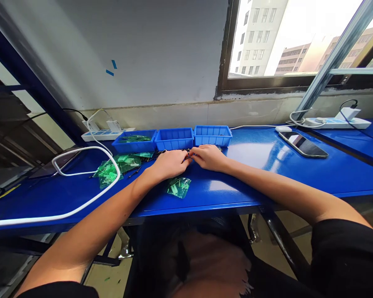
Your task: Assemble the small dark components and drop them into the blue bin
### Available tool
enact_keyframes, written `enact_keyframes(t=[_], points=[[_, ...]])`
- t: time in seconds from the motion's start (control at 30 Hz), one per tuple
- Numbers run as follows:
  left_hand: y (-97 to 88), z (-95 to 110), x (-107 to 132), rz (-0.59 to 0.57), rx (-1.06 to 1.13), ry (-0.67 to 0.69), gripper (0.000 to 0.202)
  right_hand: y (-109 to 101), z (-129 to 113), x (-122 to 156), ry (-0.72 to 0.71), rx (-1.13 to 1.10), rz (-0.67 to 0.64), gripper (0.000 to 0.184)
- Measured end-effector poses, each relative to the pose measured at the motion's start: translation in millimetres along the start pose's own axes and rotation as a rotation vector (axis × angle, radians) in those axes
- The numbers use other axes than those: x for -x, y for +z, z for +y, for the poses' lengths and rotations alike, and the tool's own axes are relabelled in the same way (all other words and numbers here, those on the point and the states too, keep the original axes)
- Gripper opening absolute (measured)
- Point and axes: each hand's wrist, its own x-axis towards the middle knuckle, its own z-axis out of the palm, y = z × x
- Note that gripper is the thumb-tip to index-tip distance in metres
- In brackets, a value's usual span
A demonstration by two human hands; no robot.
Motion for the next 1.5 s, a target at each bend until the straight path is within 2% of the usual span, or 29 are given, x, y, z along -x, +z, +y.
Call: enact_keyframes(t=[0.57,0.93,1.5], points=[[-1.4,-0.5,0.3,-0.025,-0.021,0.011,0.037,1.6,1.0,-0.3,-0.024,-0.018,0.027,0.02],[-0.4,-0.3,1.5,-0.033,-0.006,-0.023,0.039,0.9,-0.1,-0.2,-0.024,-0.018,-0.001,0.023],[0.5,-3.2,0.1,-0.021,-0.006,0.016,0.042,1.6,0.8,-0.6,-0.024,-0.035,-0.026,0.019]])
